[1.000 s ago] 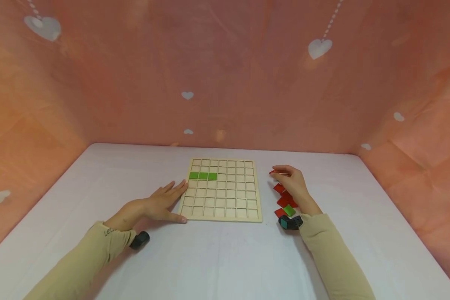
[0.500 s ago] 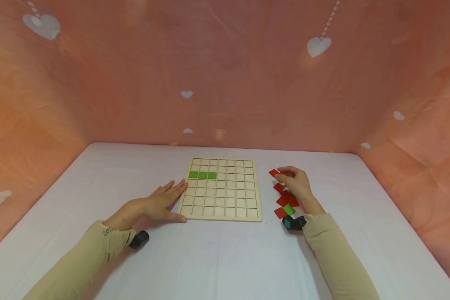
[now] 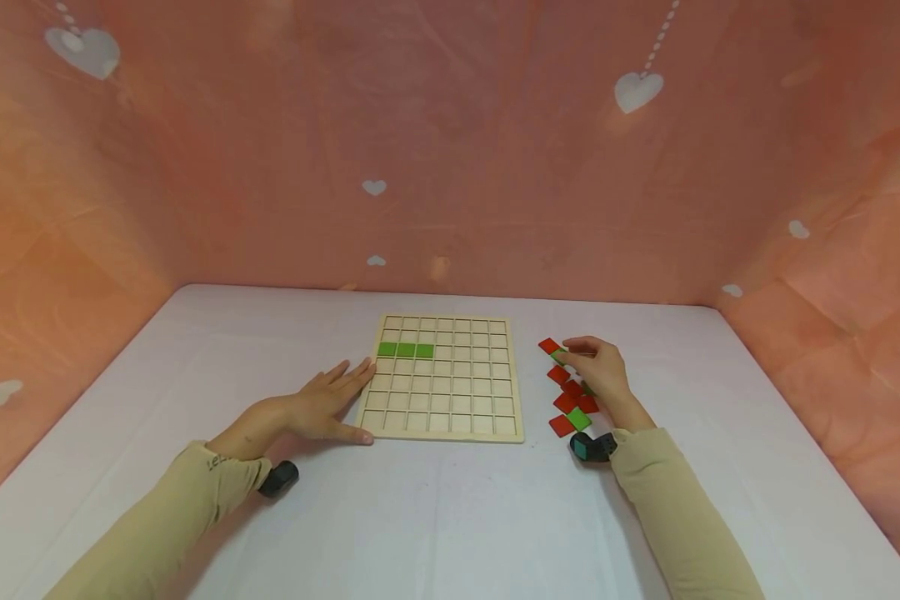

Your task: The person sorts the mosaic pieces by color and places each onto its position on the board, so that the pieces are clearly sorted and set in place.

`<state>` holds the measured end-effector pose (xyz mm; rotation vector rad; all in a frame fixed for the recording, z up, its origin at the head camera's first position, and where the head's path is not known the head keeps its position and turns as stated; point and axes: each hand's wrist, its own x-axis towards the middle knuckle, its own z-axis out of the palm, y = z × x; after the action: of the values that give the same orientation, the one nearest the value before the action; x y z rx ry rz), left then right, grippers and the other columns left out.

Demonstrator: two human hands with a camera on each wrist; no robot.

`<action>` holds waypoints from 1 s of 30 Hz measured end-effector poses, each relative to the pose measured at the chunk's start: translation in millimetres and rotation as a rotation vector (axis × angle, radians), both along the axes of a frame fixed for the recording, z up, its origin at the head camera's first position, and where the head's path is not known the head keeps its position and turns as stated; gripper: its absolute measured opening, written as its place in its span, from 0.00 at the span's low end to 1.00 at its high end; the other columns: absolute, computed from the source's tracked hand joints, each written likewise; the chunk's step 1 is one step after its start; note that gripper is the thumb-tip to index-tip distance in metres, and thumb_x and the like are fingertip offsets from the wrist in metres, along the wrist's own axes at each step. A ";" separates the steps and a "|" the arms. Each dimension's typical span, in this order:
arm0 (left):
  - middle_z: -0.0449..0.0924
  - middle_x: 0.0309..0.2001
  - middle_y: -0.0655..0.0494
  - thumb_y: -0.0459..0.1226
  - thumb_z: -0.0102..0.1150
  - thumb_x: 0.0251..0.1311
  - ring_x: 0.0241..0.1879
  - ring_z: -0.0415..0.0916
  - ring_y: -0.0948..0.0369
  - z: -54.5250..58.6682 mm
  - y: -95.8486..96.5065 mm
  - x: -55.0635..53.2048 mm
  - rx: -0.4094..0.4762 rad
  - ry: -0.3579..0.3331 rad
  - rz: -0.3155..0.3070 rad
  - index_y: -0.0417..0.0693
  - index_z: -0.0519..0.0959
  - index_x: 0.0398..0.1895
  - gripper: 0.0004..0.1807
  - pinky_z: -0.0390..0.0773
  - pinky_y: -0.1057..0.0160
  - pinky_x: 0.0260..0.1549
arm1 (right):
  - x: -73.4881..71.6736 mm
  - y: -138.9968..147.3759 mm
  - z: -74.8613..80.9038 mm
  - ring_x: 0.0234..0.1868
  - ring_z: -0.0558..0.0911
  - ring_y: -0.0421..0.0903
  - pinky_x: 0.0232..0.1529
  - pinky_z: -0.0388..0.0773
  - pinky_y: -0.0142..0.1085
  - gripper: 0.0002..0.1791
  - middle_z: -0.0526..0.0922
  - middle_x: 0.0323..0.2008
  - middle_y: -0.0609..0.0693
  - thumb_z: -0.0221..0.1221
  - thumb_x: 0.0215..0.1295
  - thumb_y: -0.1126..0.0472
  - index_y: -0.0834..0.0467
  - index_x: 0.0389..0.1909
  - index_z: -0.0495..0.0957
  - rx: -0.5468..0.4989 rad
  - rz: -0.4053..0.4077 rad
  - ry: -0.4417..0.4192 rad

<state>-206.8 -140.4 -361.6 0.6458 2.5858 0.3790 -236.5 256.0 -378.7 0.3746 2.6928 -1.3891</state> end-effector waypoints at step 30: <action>0.34 0.78 0.46 0.60 0.61 0.55 0.75 0.31 0.41 -1.4 0.1 -1.5 -0.012 0.014 -0.003 0.41 0.39 0.76 0.59 0.39 0.37 0.70 | -8.5 -6.6 2.1 0.49 0.70 0.56 0.43 0.72 0.33 0.27 0.70 0.60 0.67 0.56 0.66 0.55 0.66 0.62 0.69 0.091 -0.021 -0.044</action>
<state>-208.3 -140.2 -363.0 0.6498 2.5983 0.3593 -245.0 249.5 -376.6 0.4373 2.7306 -1.2509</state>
